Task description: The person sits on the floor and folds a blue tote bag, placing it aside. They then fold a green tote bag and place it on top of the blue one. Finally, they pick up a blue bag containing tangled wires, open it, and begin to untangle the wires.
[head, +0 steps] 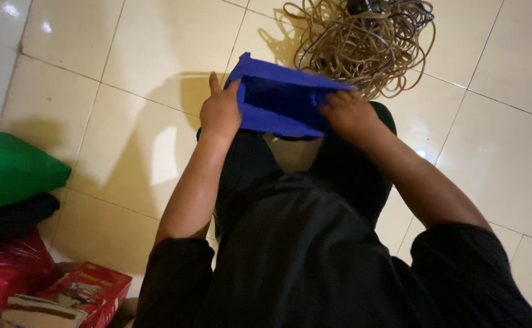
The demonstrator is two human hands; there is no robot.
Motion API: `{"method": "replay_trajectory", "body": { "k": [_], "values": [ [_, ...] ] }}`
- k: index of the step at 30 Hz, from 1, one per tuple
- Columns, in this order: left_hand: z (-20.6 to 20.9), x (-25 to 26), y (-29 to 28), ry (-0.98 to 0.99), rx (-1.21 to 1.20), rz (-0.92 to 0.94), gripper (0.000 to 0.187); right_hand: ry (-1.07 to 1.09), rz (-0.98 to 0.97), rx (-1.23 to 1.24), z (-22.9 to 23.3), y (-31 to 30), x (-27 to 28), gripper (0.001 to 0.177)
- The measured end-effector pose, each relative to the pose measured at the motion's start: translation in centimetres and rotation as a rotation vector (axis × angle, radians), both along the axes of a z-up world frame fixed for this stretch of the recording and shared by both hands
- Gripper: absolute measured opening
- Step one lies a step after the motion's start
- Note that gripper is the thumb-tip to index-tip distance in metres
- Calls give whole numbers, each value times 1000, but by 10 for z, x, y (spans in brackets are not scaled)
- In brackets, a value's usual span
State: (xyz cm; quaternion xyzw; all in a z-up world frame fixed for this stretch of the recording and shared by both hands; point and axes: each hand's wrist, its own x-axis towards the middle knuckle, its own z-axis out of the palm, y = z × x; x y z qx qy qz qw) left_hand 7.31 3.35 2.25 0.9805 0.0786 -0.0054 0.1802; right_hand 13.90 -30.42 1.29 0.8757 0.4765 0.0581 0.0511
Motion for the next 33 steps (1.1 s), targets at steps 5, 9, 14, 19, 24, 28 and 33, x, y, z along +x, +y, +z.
{"method": "replay_trajectory", "body": {
  "k": [5, 9, 14, 19, 24, 28, 33],
  "values": [
    [6, -4, -16, -24, -26, -30, 64, 45, -264, 98, 24, 2, 8, 38],
    [16, -10, -16, 76, -75, -58, 82, 226, -253, 59, 41, 7, 6, 76],
    [30, -11, -11, 274, -98, -55, 109, 532, -165, -33, 49, 15, 3, 94],
    [29, -4, -10, 246, -167, -174, 110, 764, -108, -71, 59, 14, 9, 88],
    [35, -5, -11, 121, -214, -220, 72, 832, -248, 600, 53, 5, 8, 29],
    [39, -8, -22, -121, -130, -197, 42, 626, -423, 771, 40, 0, 4, 17],
    [44, -10, -34, -329, -84, -185, 35, 391, -541, 1081, 10, -18, 36, 13]
  ]
}}
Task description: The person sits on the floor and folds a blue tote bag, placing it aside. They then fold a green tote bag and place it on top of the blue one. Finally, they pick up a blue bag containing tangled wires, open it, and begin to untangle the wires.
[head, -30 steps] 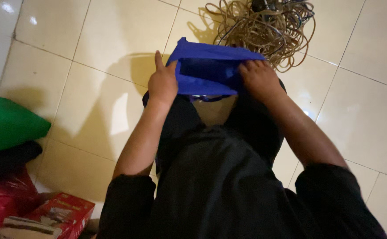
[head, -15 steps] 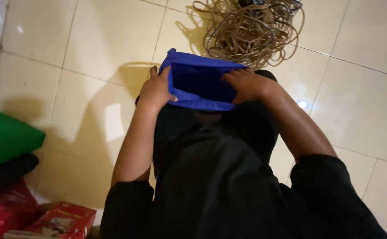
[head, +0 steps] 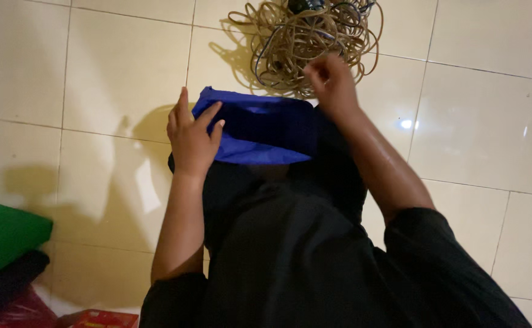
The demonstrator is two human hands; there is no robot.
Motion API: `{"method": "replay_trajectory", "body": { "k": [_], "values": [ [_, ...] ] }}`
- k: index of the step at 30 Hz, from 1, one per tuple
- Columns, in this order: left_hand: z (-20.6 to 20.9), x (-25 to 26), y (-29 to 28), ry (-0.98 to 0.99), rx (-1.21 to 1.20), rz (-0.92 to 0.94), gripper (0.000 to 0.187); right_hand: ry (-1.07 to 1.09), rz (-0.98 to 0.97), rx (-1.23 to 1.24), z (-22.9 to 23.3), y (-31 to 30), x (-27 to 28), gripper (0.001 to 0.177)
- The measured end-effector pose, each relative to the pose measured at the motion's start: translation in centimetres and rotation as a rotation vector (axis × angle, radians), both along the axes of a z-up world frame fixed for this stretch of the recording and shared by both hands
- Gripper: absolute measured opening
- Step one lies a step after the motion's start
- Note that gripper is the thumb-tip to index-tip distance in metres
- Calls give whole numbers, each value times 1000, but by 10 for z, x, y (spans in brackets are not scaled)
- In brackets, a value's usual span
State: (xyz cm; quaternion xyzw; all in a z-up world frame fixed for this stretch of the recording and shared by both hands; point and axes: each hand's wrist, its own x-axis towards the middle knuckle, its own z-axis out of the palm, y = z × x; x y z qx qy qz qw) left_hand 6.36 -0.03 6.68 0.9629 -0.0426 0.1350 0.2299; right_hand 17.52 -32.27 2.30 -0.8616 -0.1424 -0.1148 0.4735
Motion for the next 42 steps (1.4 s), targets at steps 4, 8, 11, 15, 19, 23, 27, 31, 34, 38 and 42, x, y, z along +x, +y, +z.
{"method": "replay_trajectory", "body": {
  "k": [4, 8, 11, 15, 19, 23, 27, 31, 34, 38, 42],
  "values": [
    [2, -7, -21, -87, 89, -74, 18, -106, -164, 48, -40, -31, 92, 10],
    [8, -4, -45, -109, 68, -258, 19, -54, -160, -313, -86, -48, 208, 19],
    [7, -1, -67, -77, -76, -341, 20, -88, 81, -222, -122, -46, 253, 34],
    [3, 17, -78, 74, -296, -307, 22, 155, 56, -561, -147, -29, 273, 80],
    [3, 39, -80, 129, -533, -255, 25, 336, -15, -790, -141, -15, 261, 99],
    [5, 52, -83, 214, -642, -222, 23, 510, -3, -831, -111, -7, 247, 104],
    [3, 51, -85, 224, -661, -213, 23, 366, -90, -450, -98, -13, 231, 91],
    [1, 43, -85, 253, -708, -207, 23, 303, -76, 209, -78, -33, 212, 73],
    [2, 34, -85, 230, -701, -216, 25, 257, 34, 452, -38, -46, 183, 65],
    [5, 30, -86, 178, -713, -236, 28, 278, 272, 697, 35, -49, 125, 61],
    [22, 30, -88, 65, -796, -259, 48, 312, 441, 784, 97, -45, 57, 66]
  ]
}}
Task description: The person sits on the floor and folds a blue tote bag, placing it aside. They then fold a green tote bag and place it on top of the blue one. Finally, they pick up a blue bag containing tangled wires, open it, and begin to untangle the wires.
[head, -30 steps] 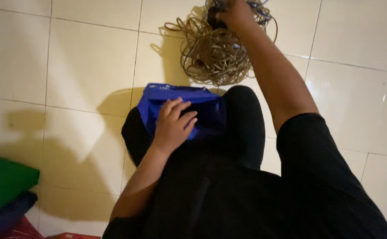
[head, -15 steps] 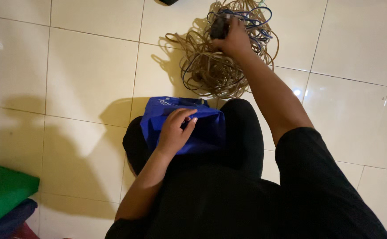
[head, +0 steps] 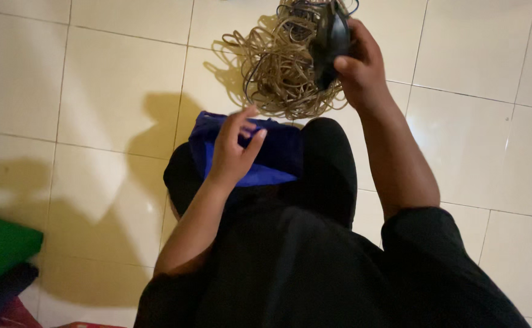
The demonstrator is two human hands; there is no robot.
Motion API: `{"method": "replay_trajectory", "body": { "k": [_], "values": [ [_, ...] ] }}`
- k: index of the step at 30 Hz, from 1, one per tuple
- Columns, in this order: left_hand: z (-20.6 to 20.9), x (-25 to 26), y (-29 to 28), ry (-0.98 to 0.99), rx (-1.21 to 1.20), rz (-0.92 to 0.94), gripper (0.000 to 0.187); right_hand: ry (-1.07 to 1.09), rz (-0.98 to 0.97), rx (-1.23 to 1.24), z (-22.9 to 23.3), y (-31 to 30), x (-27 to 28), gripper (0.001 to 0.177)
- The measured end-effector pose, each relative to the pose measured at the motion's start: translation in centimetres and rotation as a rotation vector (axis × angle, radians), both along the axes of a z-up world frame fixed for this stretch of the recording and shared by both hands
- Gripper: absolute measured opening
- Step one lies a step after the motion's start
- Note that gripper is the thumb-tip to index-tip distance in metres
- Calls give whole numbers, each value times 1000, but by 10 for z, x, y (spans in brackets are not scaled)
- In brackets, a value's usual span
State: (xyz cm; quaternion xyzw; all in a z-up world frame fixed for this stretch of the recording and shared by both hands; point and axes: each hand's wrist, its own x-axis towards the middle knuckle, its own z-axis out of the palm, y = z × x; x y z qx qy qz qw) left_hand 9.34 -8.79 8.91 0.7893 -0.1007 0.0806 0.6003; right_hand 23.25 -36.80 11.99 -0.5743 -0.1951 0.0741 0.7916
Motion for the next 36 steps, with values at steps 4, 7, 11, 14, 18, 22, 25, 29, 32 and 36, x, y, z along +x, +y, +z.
{"method": "replay_trajectory", "body": {
  "k": [4, 7, 11, 14, 18, 22, 25, 29, 32, 36],
  "values": [
    [32, -2, -7, -46, -284, -130, 76, 75, 31, -98, 22, 15, -60, 71],
    [48, -16, -19, -100, -267, -125, 81, 50, 44, -234, 20, 26, -98, 74],
    [47, -31, -26, -28, -228, -43, 64, -3, -11, -279, 12, 46, -129, 71],
    [37, -43, -19, 10, -256, -86, 46, 90, -25, -237, 4, 57, -143, 71],
    [29, -57, -5, -112, -115, -15, 35, 140, -14, -244, -3, 66, -154, 71],
    [29, -65, 6, -173, 5, 13, 32, 128, -53, -291, -7, 78, -162, 72],
    [32, -68, 13, -201, 21, 20, 28, 138, -90, -303, -7, 88, -164, 74],
    [35, -73, 22, -259, 44, -9, 21, -24, -213, -535, -1, 92, -164, 78],
    [32, -75, 23, -151, -50, -103, 18, -341, -334, -971, 6, 90, -166, 81],
    [27, -78, 26, -67, -37, -128, 17, -356, -340, -891, 10, 91, -168, 88]
  ]
}}
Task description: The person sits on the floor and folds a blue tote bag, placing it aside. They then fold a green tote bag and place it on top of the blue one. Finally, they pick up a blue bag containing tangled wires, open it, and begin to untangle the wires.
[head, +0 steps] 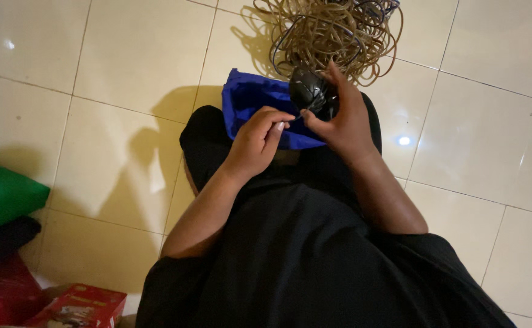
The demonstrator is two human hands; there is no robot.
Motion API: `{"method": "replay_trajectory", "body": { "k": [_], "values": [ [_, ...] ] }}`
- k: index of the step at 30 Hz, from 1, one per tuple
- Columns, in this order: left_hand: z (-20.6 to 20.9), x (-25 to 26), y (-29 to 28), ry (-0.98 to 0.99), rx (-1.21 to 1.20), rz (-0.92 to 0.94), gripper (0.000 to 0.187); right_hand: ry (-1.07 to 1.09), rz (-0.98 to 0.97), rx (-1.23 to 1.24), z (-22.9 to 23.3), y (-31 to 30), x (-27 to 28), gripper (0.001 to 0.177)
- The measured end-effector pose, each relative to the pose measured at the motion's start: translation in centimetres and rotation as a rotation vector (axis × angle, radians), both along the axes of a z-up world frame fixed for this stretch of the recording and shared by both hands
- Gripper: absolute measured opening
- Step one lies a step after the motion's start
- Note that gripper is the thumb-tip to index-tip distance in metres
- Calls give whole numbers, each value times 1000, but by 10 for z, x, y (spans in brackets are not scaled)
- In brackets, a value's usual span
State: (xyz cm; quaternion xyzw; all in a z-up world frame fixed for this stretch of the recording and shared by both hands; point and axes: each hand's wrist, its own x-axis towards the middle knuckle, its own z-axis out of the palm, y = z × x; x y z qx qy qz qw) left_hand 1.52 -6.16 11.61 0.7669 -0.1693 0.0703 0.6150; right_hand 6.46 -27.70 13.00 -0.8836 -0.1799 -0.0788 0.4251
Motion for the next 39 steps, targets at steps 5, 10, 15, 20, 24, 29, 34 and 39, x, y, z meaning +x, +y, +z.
{"method": "replay_trajectory", "body": {
  "k": [5, 10, 15, 20, 24, 29, 34, 39],
  "values": [
    [-12, -7, 7, 158, -20, -12, 15, 287, -9, 255, -4, -8, -4, 84],
    [-32, -8, 4, 222, -172, -34, 16, 393, 135, 641, -32, -8, -5, 63],
    [-45, -8, -4, 235, -111, 26, 15, 575, 203, 852, -42, 0, -12, 58],
    [-40, -8, -1, 41, -54, 136, 24, 656, 364, 1005, -37, -1, -15, 66],
    [-38, -9, 1, -181, 136, 221, 25, 739, 357, 1046, -37, 0, -20, 71],
    [-61, -11, -9, 260, -151, 257, 19, 758, 385, 1090, -43, -1, -22, 72],
    [-85, -12, -9, 437, -488, 110, 23, 718, 398, 1015, -51, -3, -22, 72],
    [-79, -15, -2, 484, -744, -51, 49, 474, 435, 761, -53, -5, -25, 65]
  ]
}}
